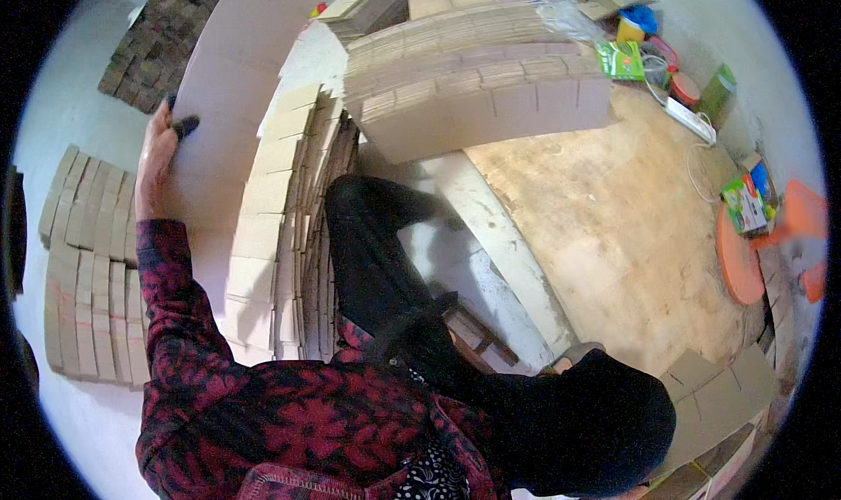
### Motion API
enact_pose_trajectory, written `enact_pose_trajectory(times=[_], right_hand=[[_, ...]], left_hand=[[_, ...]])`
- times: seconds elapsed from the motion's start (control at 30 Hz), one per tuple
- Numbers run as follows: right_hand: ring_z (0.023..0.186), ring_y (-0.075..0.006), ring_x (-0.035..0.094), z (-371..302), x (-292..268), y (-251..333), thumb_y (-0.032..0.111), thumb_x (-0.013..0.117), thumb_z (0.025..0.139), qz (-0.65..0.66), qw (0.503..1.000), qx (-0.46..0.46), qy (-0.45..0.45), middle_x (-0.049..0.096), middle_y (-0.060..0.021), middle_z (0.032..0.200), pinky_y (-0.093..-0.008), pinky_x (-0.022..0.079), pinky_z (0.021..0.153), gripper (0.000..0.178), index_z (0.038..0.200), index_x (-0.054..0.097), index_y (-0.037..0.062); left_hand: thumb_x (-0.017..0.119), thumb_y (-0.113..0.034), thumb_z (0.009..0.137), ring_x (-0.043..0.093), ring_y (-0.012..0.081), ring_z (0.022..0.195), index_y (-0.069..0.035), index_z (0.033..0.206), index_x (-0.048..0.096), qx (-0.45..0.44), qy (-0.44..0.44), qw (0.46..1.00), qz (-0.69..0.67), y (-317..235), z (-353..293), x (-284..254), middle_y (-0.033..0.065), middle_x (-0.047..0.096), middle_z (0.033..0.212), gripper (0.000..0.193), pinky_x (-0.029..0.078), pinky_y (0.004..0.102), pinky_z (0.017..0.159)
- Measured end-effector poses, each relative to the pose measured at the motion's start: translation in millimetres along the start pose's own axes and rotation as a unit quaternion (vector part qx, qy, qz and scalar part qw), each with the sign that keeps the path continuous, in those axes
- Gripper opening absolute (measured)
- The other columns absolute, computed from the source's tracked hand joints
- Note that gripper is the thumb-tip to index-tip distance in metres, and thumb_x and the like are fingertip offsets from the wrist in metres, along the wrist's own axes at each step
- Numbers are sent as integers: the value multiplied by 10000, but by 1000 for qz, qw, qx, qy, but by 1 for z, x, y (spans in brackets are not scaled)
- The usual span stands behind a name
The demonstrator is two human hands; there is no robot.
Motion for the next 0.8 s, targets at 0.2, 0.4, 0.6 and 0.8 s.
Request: enact_pose_trajectory(times=[0.2,0.4,0.6,0.8], right_hand=[[1005,-304,603,9,-7,-24,30,558,715,76,991,105,38,621,-222,1122,-392,479,887,377,1073,644,-50],[959,-224,649,-12,-36,-6,117,577,761,179,968,35,-174,680,-127,1028,-361,520,851,309,1045,643,12],[980,-247,618,22,-5,82,96,576,833,194,977,-33,-82,637,-155,1067,-349,506,834,325,1148,559,18],[1001,-270,587,109,-16,222,76,575,905,267,939,-217,26,595,-184,1106,-338,492,816,363,1251,476,24]], left_hand=[[449,-338,958,654,186,666,-70,986,639,-355,-91,894,-256,197,-86,-24,68,690,834,330,546,342,615],[575,-127,843,633,193,711,-42,1167,584,-364,49,927,72,265,-119,44,114,675,856,335,516,361,647],[653,-77,765,576,409,1062,46,1250,499,-62,-9,917,394,265,-69,17,280,580,1154,524,454,437,931],[547,-7,772,604,389,995,9,1089,582,121,83,971,186,79,48,213,236,635,1039,319,472,420,846]])
Point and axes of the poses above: each hand's wrist, its own z-axis towards the middle knuckle, its own x-axis out of the palm, y = z × x, the point moved 5 cm from there along z, towards the middle knuckle
